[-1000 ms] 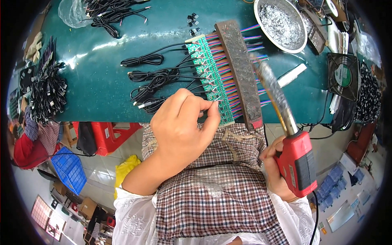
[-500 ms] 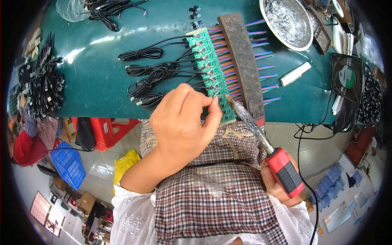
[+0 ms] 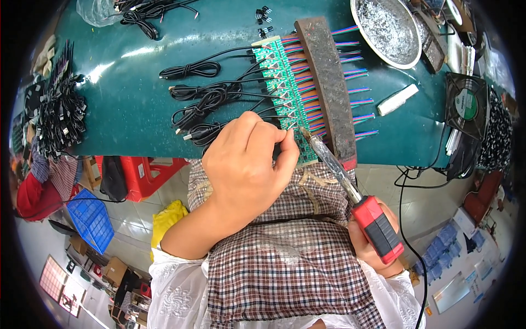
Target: The person solders electronic components onto a printed circuit board using a soldering iron and soldering flux, connecting wires to the board.
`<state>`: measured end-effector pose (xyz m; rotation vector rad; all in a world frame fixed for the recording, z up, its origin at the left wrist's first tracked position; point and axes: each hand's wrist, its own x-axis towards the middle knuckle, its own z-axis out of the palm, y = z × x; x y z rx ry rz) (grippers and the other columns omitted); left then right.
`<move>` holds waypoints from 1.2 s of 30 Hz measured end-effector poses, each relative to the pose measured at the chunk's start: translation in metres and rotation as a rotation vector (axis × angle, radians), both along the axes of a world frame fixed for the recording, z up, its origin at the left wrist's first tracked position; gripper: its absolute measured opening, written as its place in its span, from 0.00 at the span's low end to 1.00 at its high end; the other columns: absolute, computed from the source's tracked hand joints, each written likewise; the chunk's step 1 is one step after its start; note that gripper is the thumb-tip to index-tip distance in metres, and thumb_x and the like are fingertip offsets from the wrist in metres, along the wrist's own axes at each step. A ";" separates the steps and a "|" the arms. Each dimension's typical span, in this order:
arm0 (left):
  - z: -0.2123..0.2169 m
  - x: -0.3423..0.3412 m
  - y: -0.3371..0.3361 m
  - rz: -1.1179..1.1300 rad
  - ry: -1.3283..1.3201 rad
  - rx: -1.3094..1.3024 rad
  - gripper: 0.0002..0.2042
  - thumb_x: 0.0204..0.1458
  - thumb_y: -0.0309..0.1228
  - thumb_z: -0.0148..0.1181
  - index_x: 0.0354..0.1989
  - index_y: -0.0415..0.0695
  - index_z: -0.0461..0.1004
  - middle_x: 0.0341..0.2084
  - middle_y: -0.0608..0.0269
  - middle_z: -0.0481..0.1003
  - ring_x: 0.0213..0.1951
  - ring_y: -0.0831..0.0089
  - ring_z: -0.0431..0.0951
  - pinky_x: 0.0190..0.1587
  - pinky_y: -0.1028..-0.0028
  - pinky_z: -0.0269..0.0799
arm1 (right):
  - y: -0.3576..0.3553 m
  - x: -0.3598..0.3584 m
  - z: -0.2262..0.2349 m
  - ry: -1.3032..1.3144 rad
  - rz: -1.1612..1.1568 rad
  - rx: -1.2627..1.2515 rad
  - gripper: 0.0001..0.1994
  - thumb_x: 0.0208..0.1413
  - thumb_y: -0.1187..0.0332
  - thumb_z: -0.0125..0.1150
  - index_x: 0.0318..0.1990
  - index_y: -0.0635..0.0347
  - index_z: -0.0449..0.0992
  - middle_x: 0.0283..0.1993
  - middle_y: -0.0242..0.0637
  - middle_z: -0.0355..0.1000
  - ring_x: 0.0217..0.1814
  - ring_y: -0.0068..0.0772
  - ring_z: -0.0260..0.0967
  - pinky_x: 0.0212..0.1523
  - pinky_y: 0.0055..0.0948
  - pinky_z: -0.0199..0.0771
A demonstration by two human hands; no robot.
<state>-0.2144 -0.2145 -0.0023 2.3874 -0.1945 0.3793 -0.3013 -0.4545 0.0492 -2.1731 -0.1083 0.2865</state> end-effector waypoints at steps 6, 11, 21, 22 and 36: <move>0.001 0.000 0.000 -0.001 0.009 0.006 0.11 0.37 0.19 0.71 0.21 0.43 0.72 0.18 0.66 0.69 0.17 0.73 0.70 0.20 0.72 0.63 | 0.002 -0.003 0.008 0.005 -0.055 -0.052 0.09 0.42 0.78 0.65 0.34 0.62 0.77 0.33 0.45 0.73 0.31 0.50 0.71 0.35 0.42 0.73; 0.001 0.000 -0.001 0.003 0.004 0.006 0.11 0.37 0.19 0.71 0.21 0.43 0.72 0.18 0.66 0.69 0.18 0.73 0.70 0.20 0.72 0.63 | 0.002 -0.005 0.010 0.073 -0.099 -0.084 0.08 0.45 0.76 0.67 0.34 0.61 0.77 0.34 0.45 0.73 0.33 0.52 0.72 0.37 0.42 0.73; 0.000 0.002 0.001 -0.003 -0.006 0.027 0.10 0.38 0.19 0.71 0.23 0.43 0.73 0.20 0.66 0.69 0.19 0.73 0.71 0.21 0.72 0.63 | -0.002 -0.005 -0.002 -0.014 -0.029 -0.022 0.12 0.41 0.81 0.66 0.36 0.63 0.76 0.36 0.47 0.73 0.35 0.53 0.73 0.37 0.42 0.75; 0.001 0.003 0.001 0.000 -0.001 0.027 0.10 0.38 0.19 0.71 0.23 0.43 0.73 0.20 0.66 0.70 0.19 0.73 0.71 0.21 0.72 0.63 | -0.003 -0.004 -0.003 -0.037 -0.007 -0.011 0.12 0.41 0.81 0.65 0.36 0.63 0.75 0.35 0.46 0.73 0.34 0.52 0.73 0.36 0.42 0.75; 0.002 0.006 0.002 0.002 0.024 0.023 0.10 0.38 0.19 0.71 0.23 0.44 0.73 0.20 0.66 0.70 0.19 0.73 0.72 0.21 0.72 0.63 | 0.002 0.003 -0.005 -0.033 0.004 0.000 0.10 0.39 0.80 0.64 0.33 0.64 0.74 0.31 0.44 0.70 0.31 0.49 0.70 0.33 0.40 0.72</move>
